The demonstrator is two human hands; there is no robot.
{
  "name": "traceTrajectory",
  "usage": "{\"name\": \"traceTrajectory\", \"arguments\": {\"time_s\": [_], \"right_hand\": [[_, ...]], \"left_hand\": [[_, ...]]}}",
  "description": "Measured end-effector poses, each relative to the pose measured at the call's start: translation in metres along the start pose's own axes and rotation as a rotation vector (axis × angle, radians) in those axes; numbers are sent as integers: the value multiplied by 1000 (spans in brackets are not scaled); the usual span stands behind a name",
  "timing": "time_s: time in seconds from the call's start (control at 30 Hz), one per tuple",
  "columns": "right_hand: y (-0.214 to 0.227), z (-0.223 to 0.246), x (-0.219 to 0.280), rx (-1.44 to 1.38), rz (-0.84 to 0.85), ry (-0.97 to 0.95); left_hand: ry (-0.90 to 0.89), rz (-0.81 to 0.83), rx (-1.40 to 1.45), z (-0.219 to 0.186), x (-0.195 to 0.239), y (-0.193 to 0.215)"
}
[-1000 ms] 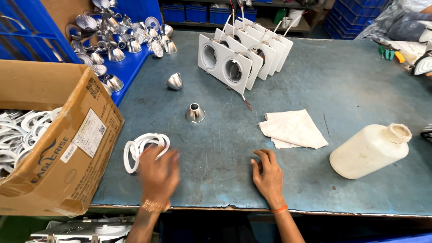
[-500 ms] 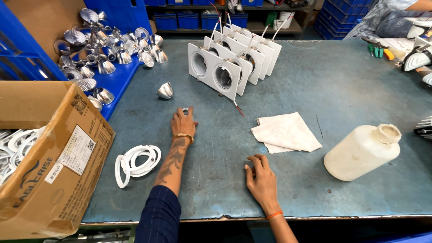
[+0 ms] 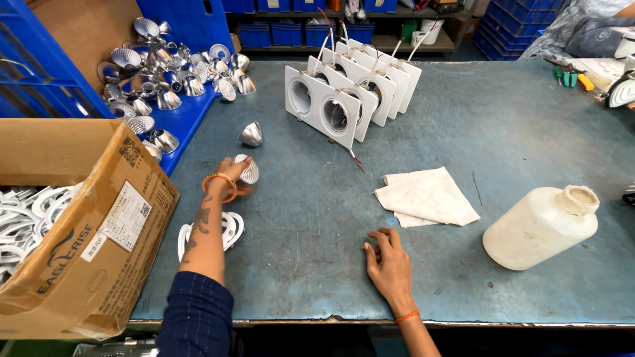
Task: The person places internal reflective components into a light fixture frame, wipes the fixture with a cloth, and organizes parts on the workbench.
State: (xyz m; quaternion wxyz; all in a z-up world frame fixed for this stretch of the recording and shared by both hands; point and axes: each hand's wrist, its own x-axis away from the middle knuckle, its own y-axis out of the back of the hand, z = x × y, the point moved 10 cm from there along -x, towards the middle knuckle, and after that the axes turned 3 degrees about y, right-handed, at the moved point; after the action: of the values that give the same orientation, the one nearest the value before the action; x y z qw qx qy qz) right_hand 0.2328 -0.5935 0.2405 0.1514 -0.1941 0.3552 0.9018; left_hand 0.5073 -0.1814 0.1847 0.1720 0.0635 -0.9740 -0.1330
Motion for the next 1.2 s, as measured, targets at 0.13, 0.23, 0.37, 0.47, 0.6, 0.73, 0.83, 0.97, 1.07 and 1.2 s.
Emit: {"name": "traceTrajectory", "arguments": {"time_s": [0.13,0.23,0.37,0.47,0.6,0.73,0.83,0.97,1.07,1.2], "right_hand": [[0,0,1,-2,-7,10],[1,3,1,-13,-11,42],[2,5,0,-5,-6,42],[2,7,0,-13,-5,48],[0,0,2,-83,3,45],[27,-25,-33,133,-186,196],[42,-39,-85,391,-295,358],[12,-93,-131,630,-67,57],[-19,-114,-132,509,73,-32],[-59,-56,-125,141,35,218]], "left_hand": [[-134,-183,-481,14,-21,39],[-132,-226,-818,29,-23,62],[-173,-293,-588,42,-16,93],[-204,-427,-683,38,-8,115],[-172,-457,-572,45,-2,134],[-308,-578,-634,18,21,139],[-387,-610,-601,-10,62,131],[-754,-593,-500,-69,162,91],[-1004,-600,-406,-78,252,56],[-875,-543,-178,-27,315,21]]}}
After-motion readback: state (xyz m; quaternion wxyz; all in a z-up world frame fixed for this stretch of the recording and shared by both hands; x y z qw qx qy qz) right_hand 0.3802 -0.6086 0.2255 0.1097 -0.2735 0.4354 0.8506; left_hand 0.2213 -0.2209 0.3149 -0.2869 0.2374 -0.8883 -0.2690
